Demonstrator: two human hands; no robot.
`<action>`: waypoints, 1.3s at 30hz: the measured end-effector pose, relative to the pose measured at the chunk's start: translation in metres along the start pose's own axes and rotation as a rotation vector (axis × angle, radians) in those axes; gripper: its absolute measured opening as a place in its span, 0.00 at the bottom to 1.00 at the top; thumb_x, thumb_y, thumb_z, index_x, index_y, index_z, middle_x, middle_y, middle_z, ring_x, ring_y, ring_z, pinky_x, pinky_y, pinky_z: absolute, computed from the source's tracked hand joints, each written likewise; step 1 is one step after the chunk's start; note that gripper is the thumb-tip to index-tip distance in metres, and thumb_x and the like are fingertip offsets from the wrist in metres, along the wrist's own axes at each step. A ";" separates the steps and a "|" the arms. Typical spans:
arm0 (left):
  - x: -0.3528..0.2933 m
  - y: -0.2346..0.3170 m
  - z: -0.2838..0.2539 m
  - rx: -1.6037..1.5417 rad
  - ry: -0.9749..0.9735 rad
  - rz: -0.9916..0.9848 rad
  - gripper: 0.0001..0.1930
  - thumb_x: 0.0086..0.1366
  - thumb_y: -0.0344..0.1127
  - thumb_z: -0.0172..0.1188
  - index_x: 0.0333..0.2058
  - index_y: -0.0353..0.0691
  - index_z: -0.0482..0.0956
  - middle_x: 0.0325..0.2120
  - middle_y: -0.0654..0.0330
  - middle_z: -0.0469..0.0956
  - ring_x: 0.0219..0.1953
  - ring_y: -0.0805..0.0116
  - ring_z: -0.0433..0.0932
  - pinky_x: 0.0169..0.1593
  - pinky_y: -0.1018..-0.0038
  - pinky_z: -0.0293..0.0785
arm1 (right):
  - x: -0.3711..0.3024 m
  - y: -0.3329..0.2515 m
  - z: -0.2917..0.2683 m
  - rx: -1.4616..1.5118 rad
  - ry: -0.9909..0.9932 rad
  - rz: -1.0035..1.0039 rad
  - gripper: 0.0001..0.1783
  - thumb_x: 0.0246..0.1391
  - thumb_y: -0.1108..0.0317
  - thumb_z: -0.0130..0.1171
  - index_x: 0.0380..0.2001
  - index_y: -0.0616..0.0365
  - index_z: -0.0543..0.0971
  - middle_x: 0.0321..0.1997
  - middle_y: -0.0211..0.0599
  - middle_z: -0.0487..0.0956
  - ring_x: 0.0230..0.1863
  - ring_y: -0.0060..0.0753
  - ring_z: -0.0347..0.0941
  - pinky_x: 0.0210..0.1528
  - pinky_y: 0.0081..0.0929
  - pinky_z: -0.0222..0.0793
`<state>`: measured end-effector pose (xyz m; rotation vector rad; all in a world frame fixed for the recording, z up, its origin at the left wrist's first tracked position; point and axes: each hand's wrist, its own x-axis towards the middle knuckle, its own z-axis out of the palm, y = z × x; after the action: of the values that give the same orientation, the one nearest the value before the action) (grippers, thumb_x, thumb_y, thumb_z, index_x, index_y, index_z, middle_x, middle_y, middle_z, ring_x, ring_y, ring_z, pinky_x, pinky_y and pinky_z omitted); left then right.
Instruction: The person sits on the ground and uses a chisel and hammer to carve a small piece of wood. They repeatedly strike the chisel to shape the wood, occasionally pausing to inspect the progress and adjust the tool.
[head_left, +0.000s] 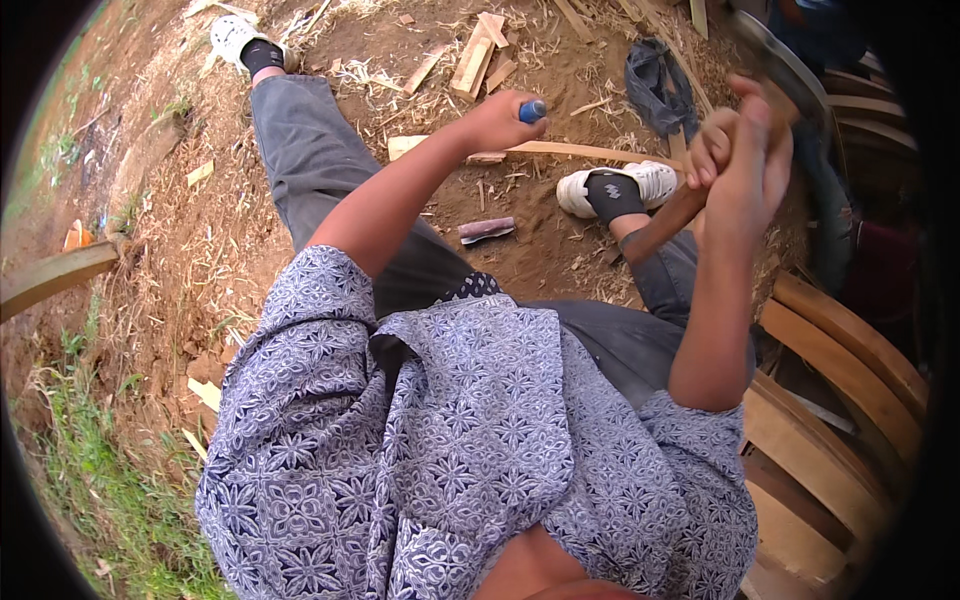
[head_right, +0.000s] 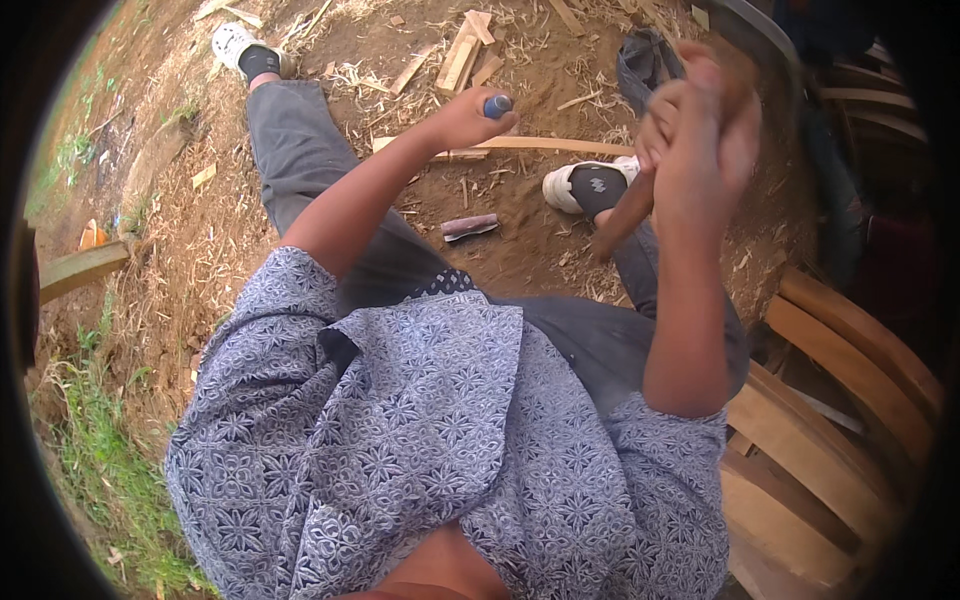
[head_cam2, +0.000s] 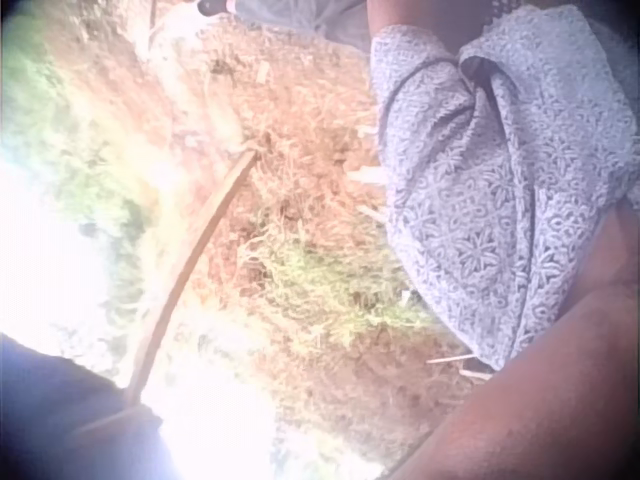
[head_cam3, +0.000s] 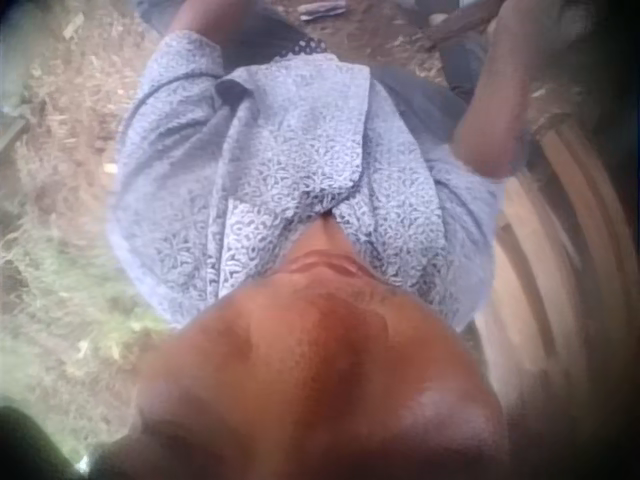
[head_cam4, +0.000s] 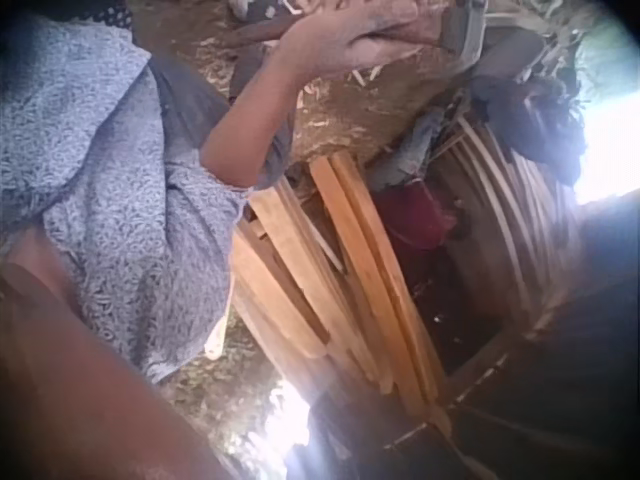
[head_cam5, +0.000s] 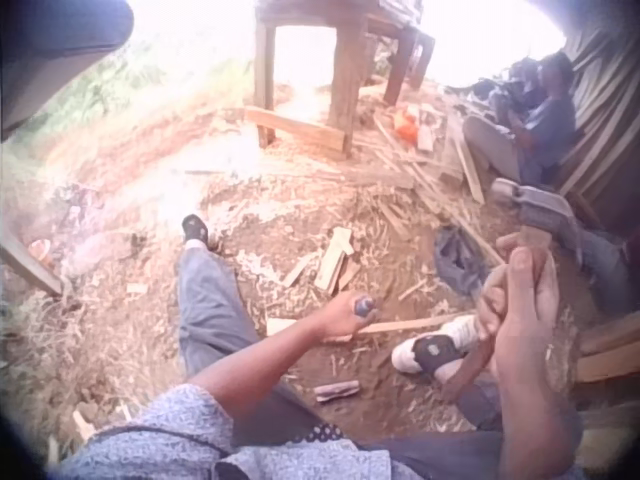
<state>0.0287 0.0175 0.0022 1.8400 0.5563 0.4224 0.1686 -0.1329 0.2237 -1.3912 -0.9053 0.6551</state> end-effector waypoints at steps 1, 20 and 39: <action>0.004 0.000 0.001 0.001 -0.009 0.020 0.14 0.65 0.41 0.61 0.26 0.38 0.72 0.20 0.64 0.69 0.25 0.72 0.67 0.33 0.68 0.67 | -0.007 0.015 0.002 0.027 0.067 -0.084 0.20 0.73 0.51 0.44 0.50 0.56 0.72 0.24 0.24 0.66 0.17 0.14 0.59 0.18 0.14 0.60; 0.007 -0.013 0.000 0.042 0.015 0.003 0.12 0.65 0.39 0.60 0.27 0.39 0.72 0.19 0.64 0.69 0.25 0.72 0.68 0.34 0.69 0.67 | 0.003 0.035 -0.002 -0.311 -0.099 0.225 0.18 0.71 0.51 0.49 0.45 0.55 0.71 0.25 0.28 0.71 0.20 0.16 0.66 0.22 0.19 0.66; 0.016 -0.021 -0.012 0.013 0.039 -0.006 0.13 0.64 0.40 0.61 0.25 0.38 0.72 0.18 0.64 0.68 0.23 0.72 0.66 0.30 0.69 0.65 | 0.005 0.075 0.003 -0.586 -0.266 0.177 0.17 0.70 0.51 0.50 0.46 0.53 0.69 0.21 0.24 0.67 0.20 0.15 0.64 0.19 0.20 0.63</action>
<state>0.0323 0.0416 -0.0140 1.8451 0.5918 0.4523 0.1778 -0.1192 0.1501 -1.9520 -1.2599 0.7541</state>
